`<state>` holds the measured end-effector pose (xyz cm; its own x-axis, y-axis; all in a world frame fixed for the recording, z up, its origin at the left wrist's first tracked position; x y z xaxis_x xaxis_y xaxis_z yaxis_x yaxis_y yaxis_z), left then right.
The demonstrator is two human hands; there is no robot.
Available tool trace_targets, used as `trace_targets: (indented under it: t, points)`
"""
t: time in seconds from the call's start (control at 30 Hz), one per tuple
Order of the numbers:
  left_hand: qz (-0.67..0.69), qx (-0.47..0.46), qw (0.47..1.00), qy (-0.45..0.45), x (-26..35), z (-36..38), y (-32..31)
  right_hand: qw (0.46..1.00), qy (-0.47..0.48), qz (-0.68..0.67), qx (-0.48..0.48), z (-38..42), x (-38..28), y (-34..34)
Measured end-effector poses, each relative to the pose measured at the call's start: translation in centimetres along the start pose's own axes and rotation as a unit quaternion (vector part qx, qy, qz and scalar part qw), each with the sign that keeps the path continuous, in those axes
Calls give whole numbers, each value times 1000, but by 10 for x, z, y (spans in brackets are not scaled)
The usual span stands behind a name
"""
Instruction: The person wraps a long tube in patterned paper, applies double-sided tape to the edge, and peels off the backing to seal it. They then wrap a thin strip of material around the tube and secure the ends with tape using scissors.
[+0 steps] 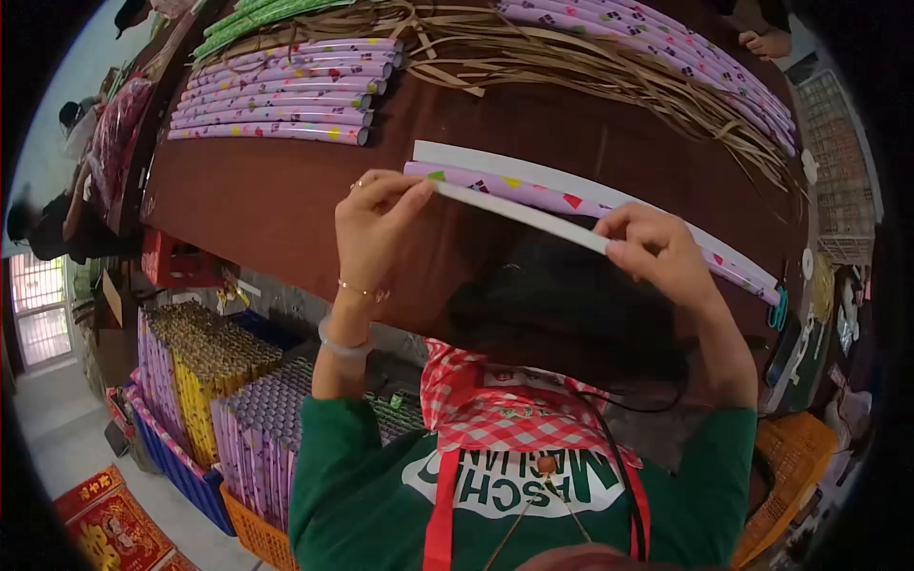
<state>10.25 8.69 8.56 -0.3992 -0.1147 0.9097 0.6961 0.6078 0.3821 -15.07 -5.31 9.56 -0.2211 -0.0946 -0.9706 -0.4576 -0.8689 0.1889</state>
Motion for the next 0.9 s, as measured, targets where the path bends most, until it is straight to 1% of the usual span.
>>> trace_targets:
  t: [0.03, 0.07, 0.1, 0.17, 0.2, 0.23, 0.3, 0.37, 0.43, 0.47, 0.57, 0.63, 0.67, 0.73, 0.77, 0.83, 0.9]
  points:
    - [-28, 10, 1000, -5, -6, -15, 0, 999, -50, -3, 16, -17, 4, 4]
    - [10, 12, 999, 34, -22, -29, -4, 999, -26, 33, 28, -35, 14, 8]
    - [9, 15, 999, 39, -37, -42, -6, 999, -28, 32, 23, -51, 24, 10]
    - [-3, 4, 1000, 29, -61, -62, -11, 994, -94, 32, 34, -78, 47, 15]
    - [-24, 5, 999, 36, -67, -67, -12, 991, -131, 32, 6, -87, 53, 13]
    - [-25, 8, 999, 43, -73, -71, -12, 991, -133, 31, -1, -95, 60, 12]
    - [-38, -23, 995, 91, -88, -75, -15, 989, -140, 52, 8, -103, 77, 11]
    - [-60, -36, 993, 99, -96, -78, -13, 989, -140, 48, 5, -105, 83, 6]
    - [-80, -51, 990, 105, -102, -79, -14, 986, -126, 110, 18, -106, 80, 3]
    - [-86, -50, 989, 107, -104, -79, -14, 986, -130, 107, 15, -107, 81, 1]
    - [-77, -48, 989, 118, -111, -77, -13, 983, -148, 104, 3, -109, 83, -4]
    - [-64, -46, 989, 125, -115, -76, -12, 973, -206, 106, 7, -110, 83, -5]
    - [-74, -45, 989, 122, -116, -77, -12, 973, -207, 105, 6, -110, 85, -6]
    - [-85, -44, 988, 121, -115, -77, -12, 981, -140, 137, 14, -111, 81, -8]
    - [-107, -47, 985, 126, -112, -77, -12, 981, -140, 136, 13, -110, 83, -10]
    - [-130, -52, 982, 130, -111, -78, -12, 978, -85, 187, 43, -110, 78, -11]
    - [-147, -45, 978, 144, -114, -79, -10, 977, -103, 181, 46, -110, 78, -12]
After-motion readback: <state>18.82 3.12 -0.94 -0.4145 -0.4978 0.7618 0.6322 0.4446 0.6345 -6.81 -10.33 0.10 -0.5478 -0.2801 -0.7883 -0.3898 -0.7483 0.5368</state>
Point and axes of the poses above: each hand's wrist, its own z-axis away from the middle knuckle, its own y-axis out of the back of the hand, x = y × z, the point moved 6 cm from there along -z, towards the middle knuckle, and after that the axes turned 1 degree about -x, right-handed, at the moved point
